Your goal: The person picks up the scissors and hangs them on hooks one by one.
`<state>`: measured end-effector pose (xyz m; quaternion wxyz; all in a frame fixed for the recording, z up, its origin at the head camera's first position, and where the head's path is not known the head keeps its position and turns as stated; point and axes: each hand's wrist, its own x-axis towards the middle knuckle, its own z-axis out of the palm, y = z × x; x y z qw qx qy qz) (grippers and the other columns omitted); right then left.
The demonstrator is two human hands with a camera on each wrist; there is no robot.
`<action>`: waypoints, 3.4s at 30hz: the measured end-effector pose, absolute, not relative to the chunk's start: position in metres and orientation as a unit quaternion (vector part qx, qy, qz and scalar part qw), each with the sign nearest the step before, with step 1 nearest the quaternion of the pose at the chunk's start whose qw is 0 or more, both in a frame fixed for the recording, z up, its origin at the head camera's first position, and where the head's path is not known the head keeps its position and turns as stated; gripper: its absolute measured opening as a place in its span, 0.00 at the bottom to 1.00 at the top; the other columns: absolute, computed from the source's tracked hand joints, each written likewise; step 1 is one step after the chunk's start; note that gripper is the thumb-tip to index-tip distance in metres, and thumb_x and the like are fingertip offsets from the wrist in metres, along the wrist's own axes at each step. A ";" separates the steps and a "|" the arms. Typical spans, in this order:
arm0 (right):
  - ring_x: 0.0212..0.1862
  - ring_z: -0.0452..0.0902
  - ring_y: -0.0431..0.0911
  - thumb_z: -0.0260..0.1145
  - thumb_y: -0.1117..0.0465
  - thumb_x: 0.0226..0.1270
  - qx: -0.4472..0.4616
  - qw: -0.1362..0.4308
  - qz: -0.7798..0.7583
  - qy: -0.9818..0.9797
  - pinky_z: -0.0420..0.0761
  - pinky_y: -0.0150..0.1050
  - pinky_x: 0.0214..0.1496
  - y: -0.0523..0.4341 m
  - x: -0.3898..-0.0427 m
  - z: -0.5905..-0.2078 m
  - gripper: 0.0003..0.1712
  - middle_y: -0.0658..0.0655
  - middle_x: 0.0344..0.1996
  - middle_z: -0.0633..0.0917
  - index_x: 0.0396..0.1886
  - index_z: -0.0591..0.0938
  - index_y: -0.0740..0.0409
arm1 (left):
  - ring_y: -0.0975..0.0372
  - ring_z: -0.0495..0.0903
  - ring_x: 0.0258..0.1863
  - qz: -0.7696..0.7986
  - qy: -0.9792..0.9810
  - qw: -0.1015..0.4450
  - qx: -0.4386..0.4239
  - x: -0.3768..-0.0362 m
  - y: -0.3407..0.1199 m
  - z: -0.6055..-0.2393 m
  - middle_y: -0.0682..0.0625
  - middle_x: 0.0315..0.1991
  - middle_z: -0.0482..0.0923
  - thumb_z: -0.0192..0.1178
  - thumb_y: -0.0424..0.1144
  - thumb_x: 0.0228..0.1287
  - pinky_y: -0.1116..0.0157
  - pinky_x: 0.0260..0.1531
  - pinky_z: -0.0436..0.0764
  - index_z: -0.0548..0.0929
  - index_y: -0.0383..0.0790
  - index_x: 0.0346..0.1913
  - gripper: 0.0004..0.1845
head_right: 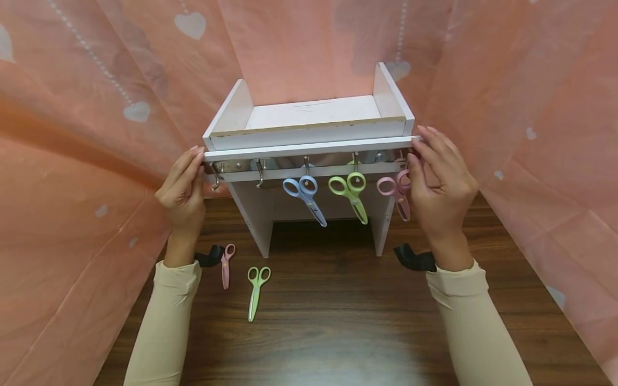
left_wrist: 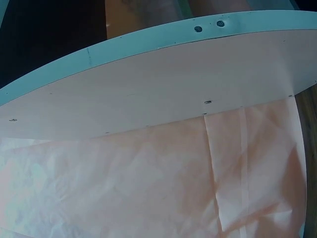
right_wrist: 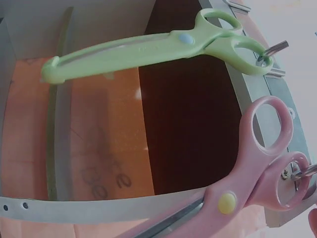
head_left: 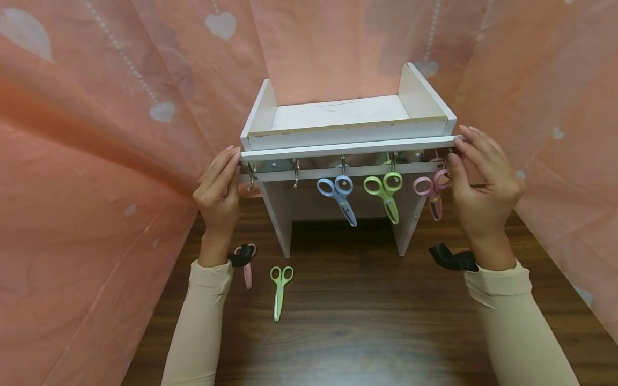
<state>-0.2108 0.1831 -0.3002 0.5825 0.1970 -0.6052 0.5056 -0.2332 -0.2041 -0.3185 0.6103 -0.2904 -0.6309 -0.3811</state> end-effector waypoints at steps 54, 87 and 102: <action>0.50 0.86 0.57 0.75 0.75 0.57 0.178 0.585 0.509 -0.606 0.81 0.49 0.62 0.184 -0.217 -0.296 0.05 0.65 0.38 0.90 0.35 0.91 0.69 | 0.40 0.84 0.45 -0.317 -0.637 0.655 -0.255 -0.189 -0.213 -0.356 0.35 0.44 0.87 0.67 0.26 0.65 0.56 0.49 0.84 0.90 0.30 0.42 0.06; 0.49 0.86 0.59 0.74 0.78 0.55 0.191 0.573 0.522 -0.602 0.82 0.49 0.61 0.187 -0.217 -0.312 0.07 0.68 0.37 0.89 0.34 0.91 0.69 | 0.55 0.82 0.25 -0.266 -0.764 0.543 -0.225 -0.142 -0.229 -0.429 0.46 0.31 0.88 0.70 0.27 0.58 0.65 0.20 0.77 0.92 0.35 0.41 0.09; 0.50 0.85 0.60 0.73 0.80 0.55 0.200 0.564 0.518 -0.611 0.81 0.48 0.61 0.190 -0.218 -0.314 0.11 0.68 0.39 0.89 0.37 0.91 0.68 | 0.65 0.82 0.25 -0.258 -0.843 0.442 -0.163 -0.125 -0.237 -0.448 0.55 0.32 0.88 0.74 0.31 0.56 0.66 0.20 0.78 0.93 0.42 0.38 0.07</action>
